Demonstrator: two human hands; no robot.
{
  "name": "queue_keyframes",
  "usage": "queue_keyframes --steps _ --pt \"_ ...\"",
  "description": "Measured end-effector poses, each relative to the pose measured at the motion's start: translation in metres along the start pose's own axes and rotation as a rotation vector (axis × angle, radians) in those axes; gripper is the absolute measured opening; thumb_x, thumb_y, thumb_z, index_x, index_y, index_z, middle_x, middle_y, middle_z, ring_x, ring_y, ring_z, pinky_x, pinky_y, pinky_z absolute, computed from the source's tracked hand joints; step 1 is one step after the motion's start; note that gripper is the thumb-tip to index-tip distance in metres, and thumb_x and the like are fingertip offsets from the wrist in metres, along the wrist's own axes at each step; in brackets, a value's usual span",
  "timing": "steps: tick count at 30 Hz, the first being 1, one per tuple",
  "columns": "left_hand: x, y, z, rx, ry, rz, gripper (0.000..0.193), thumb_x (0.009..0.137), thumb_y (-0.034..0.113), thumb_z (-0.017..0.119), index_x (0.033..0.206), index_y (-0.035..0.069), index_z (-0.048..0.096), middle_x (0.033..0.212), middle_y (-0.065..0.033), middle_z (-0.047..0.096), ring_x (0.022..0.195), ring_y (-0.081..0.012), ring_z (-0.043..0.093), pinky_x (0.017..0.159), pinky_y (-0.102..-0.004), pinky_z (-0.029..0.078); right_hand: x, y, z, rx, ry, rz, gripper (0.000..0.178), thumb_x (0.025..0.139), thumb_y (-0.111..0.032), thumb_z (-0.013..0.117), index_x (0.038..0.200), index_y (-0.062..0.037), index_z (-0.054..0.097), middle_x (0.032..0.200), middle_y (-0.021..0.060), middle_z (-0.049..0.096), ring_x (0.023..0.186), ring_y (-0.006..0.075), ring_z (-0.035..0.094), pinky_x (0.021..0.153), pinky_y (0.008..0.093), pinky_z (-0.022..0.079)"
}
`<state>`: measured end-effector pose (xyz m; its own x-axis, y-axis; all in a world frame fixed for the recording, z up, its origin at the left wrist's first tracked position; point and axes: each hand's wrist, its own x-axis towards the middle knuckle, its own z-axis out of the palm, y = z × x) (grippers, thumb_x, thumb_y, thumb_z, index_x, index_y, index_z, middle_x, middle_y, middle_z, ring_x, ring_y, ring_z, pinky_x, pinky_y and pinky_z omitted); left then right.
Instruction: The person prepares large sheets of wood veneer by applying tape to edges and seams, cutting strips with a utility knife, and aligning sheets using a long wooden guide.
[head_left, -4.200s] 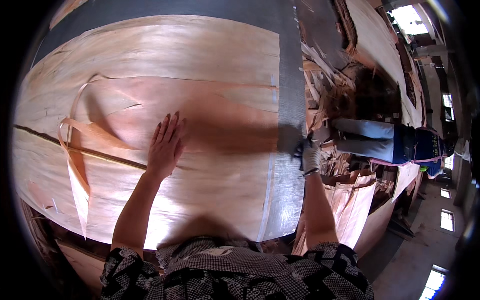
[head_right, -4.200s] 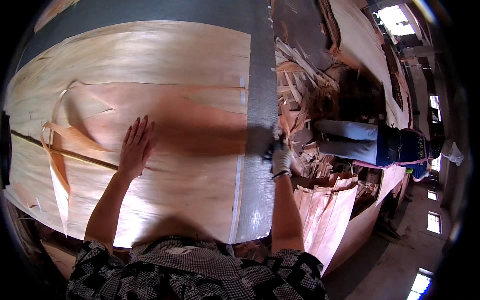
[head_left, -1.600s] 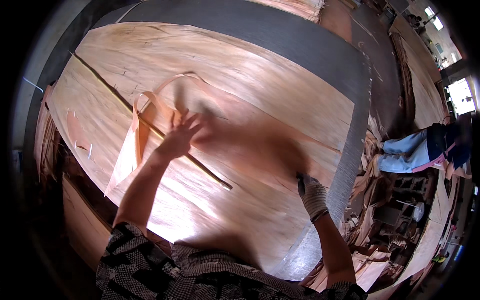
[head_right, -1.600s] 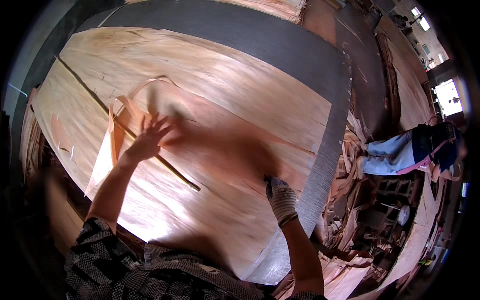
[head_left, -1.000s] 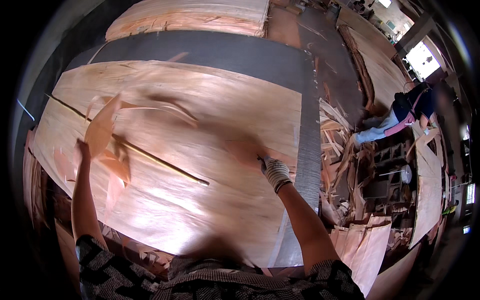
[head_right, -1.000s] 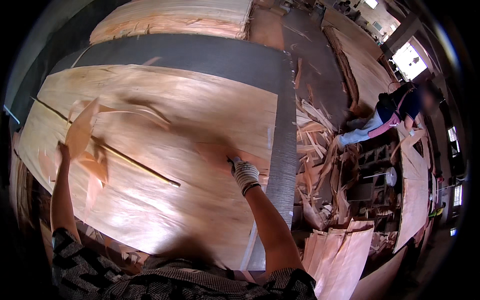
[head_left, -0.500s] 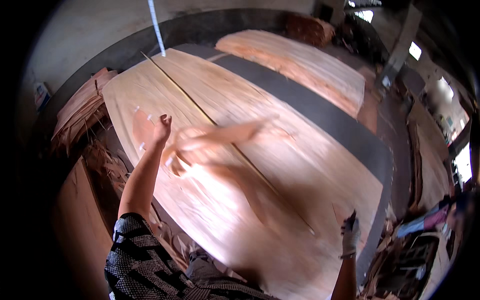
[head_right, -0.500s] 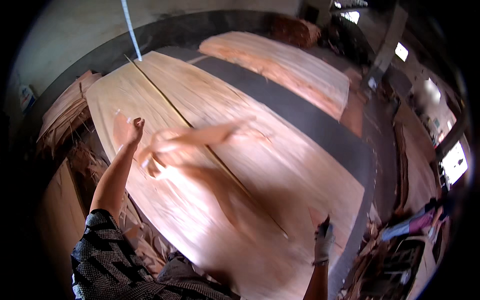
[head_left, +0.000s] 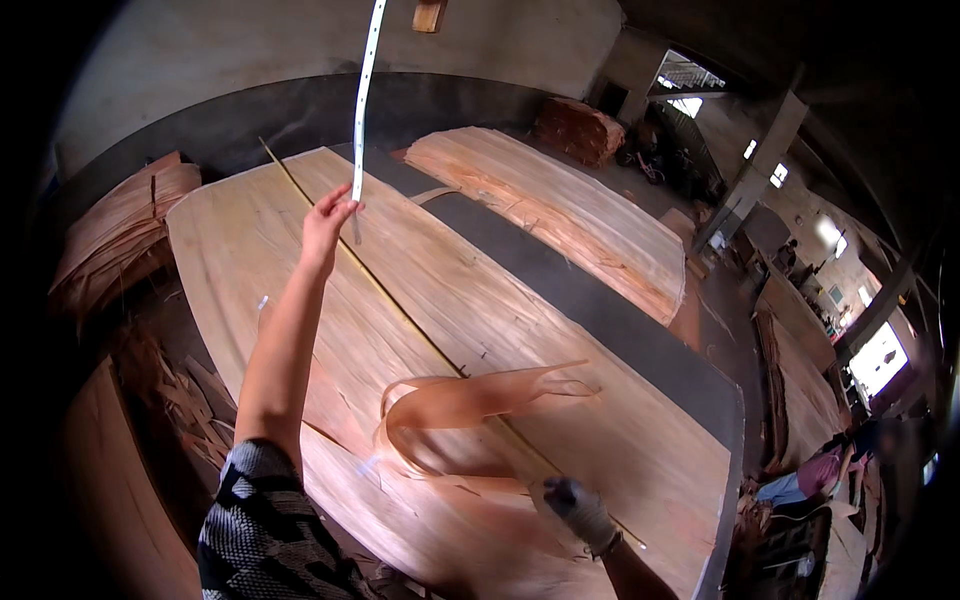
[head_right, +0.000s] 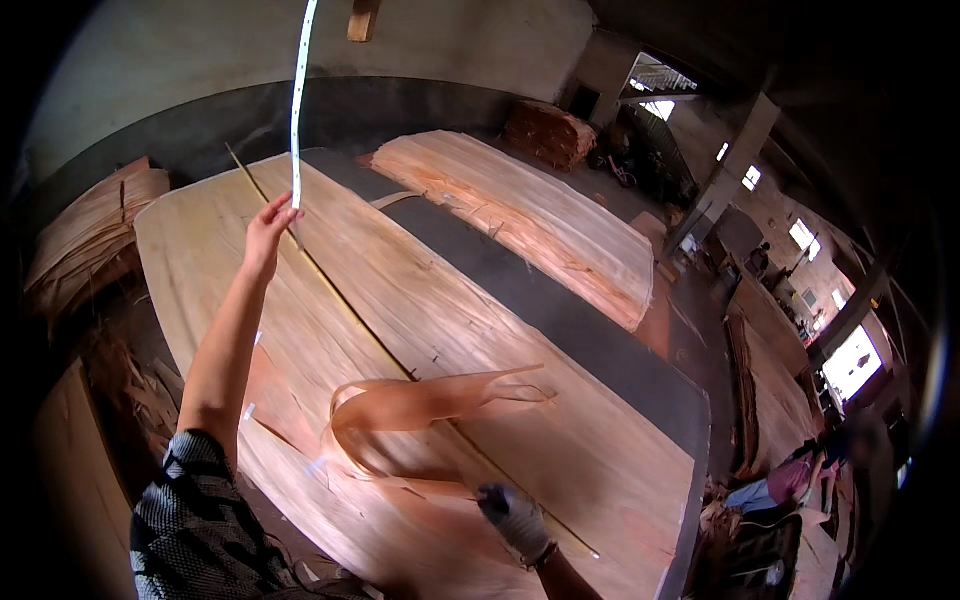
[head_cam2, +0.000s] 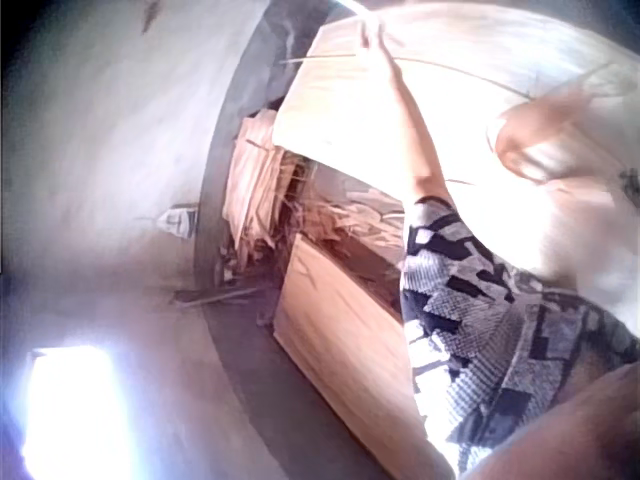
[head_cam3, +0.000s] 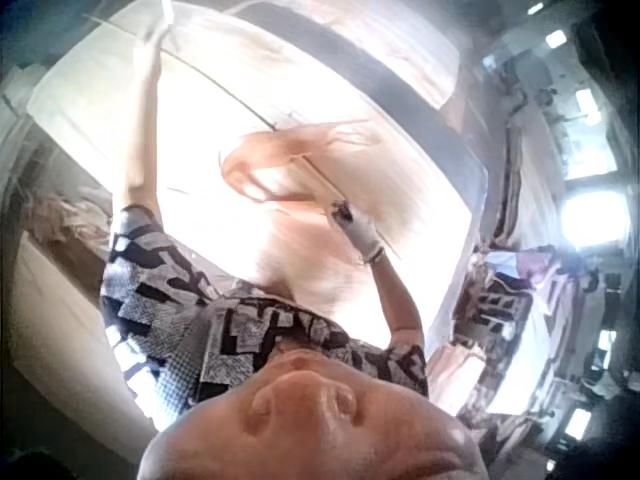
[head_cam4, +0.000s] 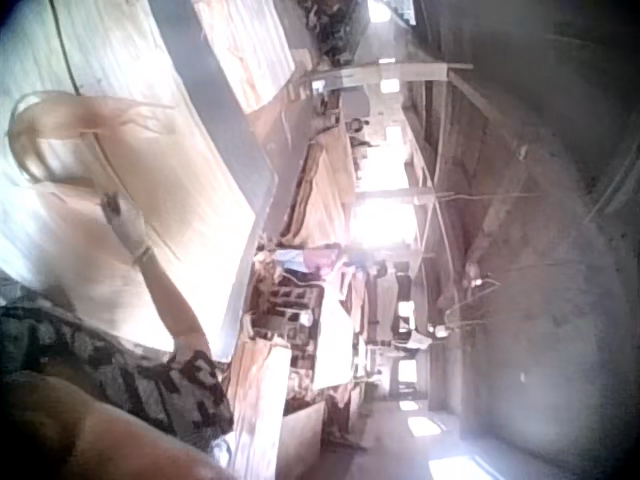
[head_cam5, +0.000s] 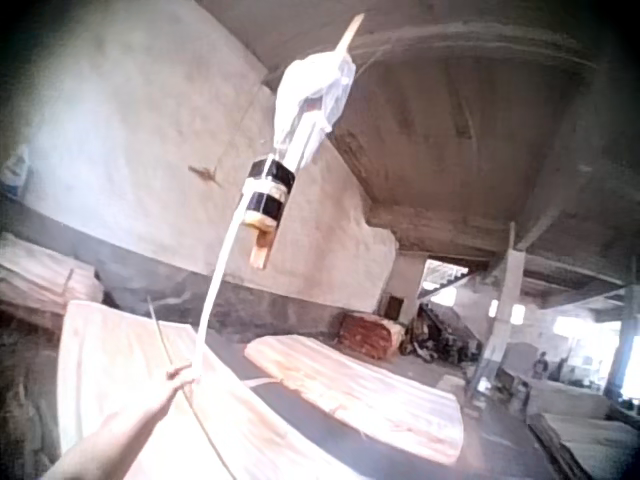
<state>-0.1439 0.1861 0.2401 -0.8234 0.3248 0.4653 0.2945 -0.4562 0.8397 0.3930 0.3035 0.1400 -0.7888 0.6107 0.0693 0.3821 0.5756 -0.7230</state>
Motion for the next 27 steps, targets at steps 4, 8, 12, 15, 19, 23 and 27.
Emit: queue_keyframes --steps 4,8,12,15,19,23,27 --pt "-0.057 0.015 -0.017 -0.054 -0.018 -0.013 0.04 0.084 0.004 0.052 0.122 -0.001 0.044 0.082 -0.0038 0.063 0.081 -0.0093 0.058 0.075 -0.0206 0.042 0.074 -0.086 0.024 0.104 0.077 -0.066 0.02 0.08 -0.021 0.062 0.089 -0.0027 0.062 0.081 0.0142 0.063 0.073 0.0262 0.062 0.065 0.0321 0.047" --pt "-0.139 0.007 -0.009 -0.091 -0.041 -0.123 0.035 0.084 0.007 0.055 0.117 0.004 0.045 0.081 -0.0022 0.06 0.079 -0.0101 0.057 0.075 -0.0221 0.041 0.177 -0.196 0.047 -0.071 0.155 -0.398 0.019 0.081 -0.024 0.06 0.084 -0.005 0.061 0.076 0.0142 0.061 0.069 0.0306 0.06 0.06 0.0356 0.047" --pt "-0.228 -0.022 -0.002 -0.215 -0.04 -0.399 0.027 0.082 -0.003 0.048 0.107 0.006 0.043 0.08 -0.0044 0.061 0.08 -0.0128 0.058 0.074 -0.0231 0.041 0.267 -0.317 0.069 0.362 0.069 -0.491 0.017 0.086 -0.023 0.056 0.089 -0.0062 0.059 0.078 0.0027 0.062 0.069 0.0155 0.059 0.048 0.0266 0.042" --pt "-0.276 -0.045 -0.025 -0.276 -0.037 -0.588 0.032 0.079 -0.01 0.047 0.106 0.005 0.042 0.081 -0.0084 0.06 0.075 -0.0143 0.059 0.072 -0.0232 0.044 0.274 -0.383 0.059 0.984 -0.112 -0.448 0.018 0.084 -0.021 0.058 0.087 -0.004 0.053 0.069 0.0052 0.062 0.057 0.0117 0.059 0.037 0.0225 0.037" --pt "-0.241 -0.047 -0.081 0.137 -0.119 -0.188 0.027 0.089 0.002 0.042 0.116 0.0 0.041 0.096 -0.0081 0.054 0.079 -0.0113 0.054 0.071 -0.0238 0.045 0.238 -0.372 0.062 1.05 -0.036 -0.319 0.012 0.083 -0.015 0.059 0.084 -0.004 0.054 0.072 0.0071 0.064 0.052 0.0104 0.059 0.035 0.0195 0.034" --pt "-0.138 0.088 0.005 0.487 -0.062 0.204 0.029 0.094 0.019 0.039 0.108 0.002 0.056 0.072 -0.0104 0.058 0.069 -0.0193 0.058 0.065 -0.0289 0.044 0.204 -0.303 0.067 0.961 -0.106 -0.098 0.014 0.083 -0.016 0.06 0.088 -0.0027 0.058 0.074 0.0074 0.065 0.056 0.0102 0.06 0.037 0.0168 0.037" --pt "-0.085 0.148 0.048 0.412 -0.511 0.089 0.032 0.092 0.026 0.043 0.092 0.002 0.065 0.06 -0.0092 0.057 0.055 -0.0206 0.051 0.055 -0.0298 0.041 0.172 -0.292 0.053 1.006 -0.181 -0.053 0.016 0.082 -0.019 0.062 0.089 -0.0041 0.06 0.072 0.006 0.064 0.054 0.0081 0.057 0.037 0.0164 0.035"
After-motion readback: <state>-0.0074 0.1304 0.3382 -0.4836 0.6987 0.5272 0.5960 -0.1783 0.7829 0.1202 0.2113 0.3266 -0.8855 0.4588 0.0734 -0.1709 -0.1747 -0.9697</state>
